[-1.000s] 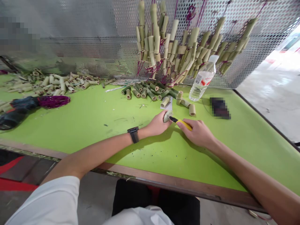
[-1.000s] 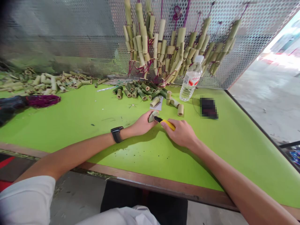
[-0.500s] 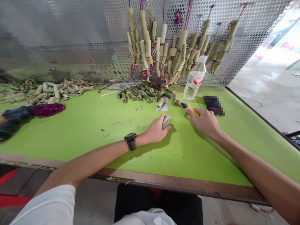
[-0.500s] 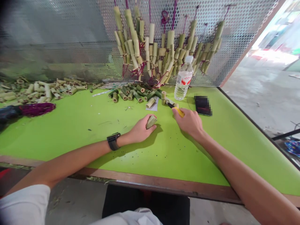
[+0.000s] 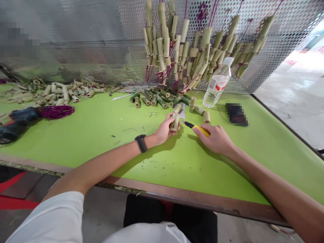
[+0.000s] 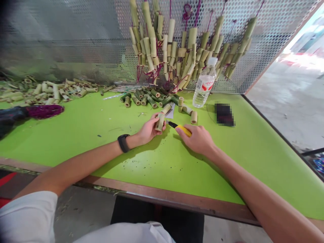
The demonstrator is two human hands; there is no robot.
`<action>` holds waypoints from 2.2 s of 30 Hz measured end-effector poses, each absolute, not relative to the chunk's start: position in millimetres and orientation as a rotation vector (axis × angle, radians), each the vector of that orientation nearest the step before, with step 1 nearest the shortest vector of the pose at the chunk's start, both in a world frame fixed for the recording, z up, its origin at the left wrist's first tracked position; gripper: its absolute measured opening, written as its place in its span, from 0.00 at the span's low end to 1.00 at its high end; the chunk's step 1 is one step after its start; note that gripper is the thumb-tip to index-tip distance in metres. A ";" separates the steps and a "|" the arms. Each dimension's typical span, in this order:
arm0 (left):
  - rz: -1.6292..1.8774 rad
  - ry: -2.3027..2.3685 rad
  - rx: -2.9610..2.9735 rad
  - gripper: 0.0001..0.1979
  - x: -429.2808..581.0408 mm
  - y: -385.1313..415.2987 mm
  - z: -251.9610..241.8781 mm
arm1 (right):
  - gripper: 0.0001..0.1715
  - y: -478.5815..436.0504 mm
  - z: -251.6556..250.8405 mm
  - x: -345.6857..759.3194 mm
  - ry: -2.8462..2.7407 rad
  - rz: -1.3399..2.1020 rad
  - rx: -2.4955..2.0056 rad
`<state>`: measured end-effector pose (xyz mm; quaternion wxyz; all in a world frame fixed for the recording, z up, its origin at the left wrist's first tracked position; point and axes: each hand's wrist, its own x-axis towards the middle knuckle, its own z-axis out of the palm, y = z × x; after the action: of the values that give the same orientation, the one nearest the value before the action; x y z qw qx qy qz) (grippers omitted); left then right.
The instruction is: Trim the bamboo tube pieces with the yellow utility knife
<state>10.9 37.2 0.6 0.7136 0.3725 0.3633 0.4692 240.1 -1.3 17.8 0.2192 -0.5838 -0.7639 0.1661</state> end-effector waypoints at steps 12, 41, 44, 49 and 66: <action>0.918 0.785 0.944 0.17 7.0 38.9 2.8 | 0.40 -2.4 12.7 240.8 -2.344 0.480 -1.569; 0.848 0.882 1.528 0.42 1.3 39.0 -8.6 | 0.37 -3.3 13.8 237.0 -2.223 0.231 -1.688; 0.841 0.893 1.511 0.42 3.0 38.3 -8.9 | 0.36 -3.7 14.0 236.3 -2.210 0.231 -1.703; 0.921 0.872 1.573 0.41 4.0 34.0 -8.3 | 0.38 -5.2 16.7 236.0 -2.231 0.325 -1.661; 0.890 0.930 1.578 0.40 9.0 28.0 -4.3 | 0.37 -6.6 18.7 235.3 -2.187 0.280 -1.652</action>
<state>9.0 28.0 -4.3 0.5250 0.6594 0.3886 0.3722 235.3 -6.6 18.7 0.1920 -0.5886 -0.7790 0.0996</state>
